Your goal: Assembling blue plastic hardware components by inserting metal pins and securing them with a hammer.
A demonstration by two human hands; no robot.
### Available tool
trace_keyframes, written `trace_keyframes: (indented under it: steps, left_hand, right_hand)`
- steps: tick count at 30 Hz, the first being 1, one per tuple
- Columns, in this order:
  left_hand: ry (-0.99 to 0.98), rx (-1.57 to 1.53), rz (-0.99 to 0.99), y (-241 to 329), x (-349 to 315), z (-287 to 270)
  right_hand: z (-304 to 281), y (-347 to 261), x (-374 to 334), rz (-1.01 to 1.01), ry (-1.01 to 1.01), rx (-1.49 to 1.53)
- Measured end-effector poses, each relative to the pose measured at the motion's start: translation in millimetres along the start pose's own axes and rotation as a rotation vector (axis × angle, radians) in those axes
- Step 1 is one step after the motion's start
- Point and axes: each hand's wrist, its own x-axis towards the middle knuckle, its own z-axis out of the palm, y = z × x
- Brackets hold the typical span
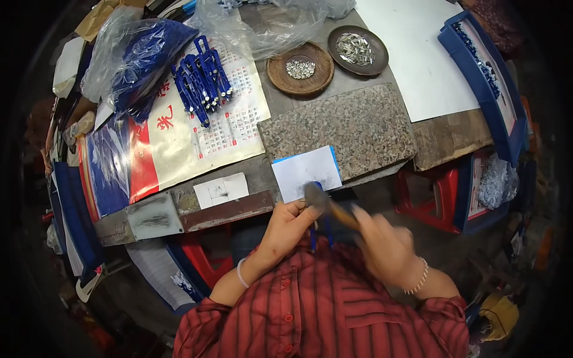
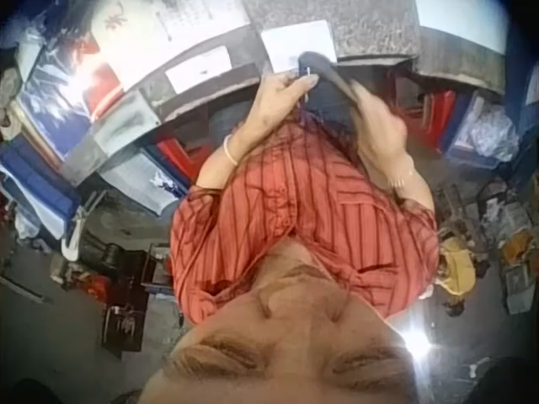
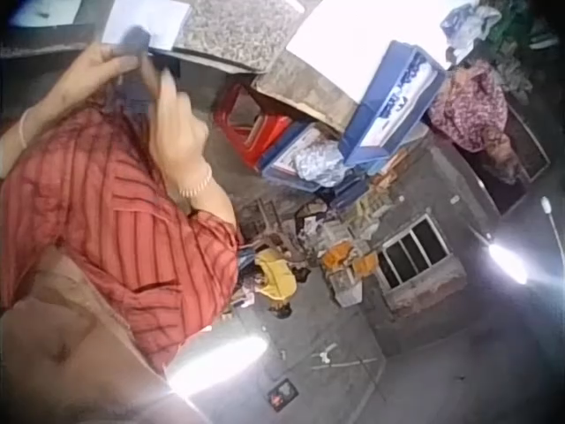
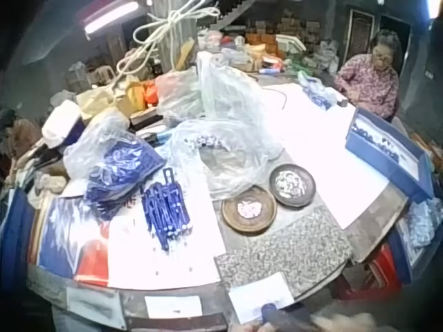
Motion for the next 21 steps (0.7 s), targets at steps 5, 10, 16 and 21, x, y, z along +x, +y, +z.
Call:
trace_keyframes:
  steps: [5, 10, 16, 21]
  left_hand:
    - [-0.020, 0.003, -0.075, 8.7, -7.9, 2.1]
    - [-0.010, 0.025, -0.022, 9.4, -1.8, 2.8]
    - [-0.020, 0.067, -0.071, 12.4, -1.8, -1.1]
    - [-0.026, 0.103, -0.067, 8.0, 0.8, -3.9]
  right_hand:
    - [9.0, 8.5, 8.8, -0.015, 0.069, 0.151]
    - [21.6, 30.7, -46.6, -0.210, 0.360, 0.182]
    - [22.2, 15.0, 11.5, -0.043, 0.142, 0.220]
    - [18.6, 22.6, 14.3, 0.003, 0.366, 0.163]
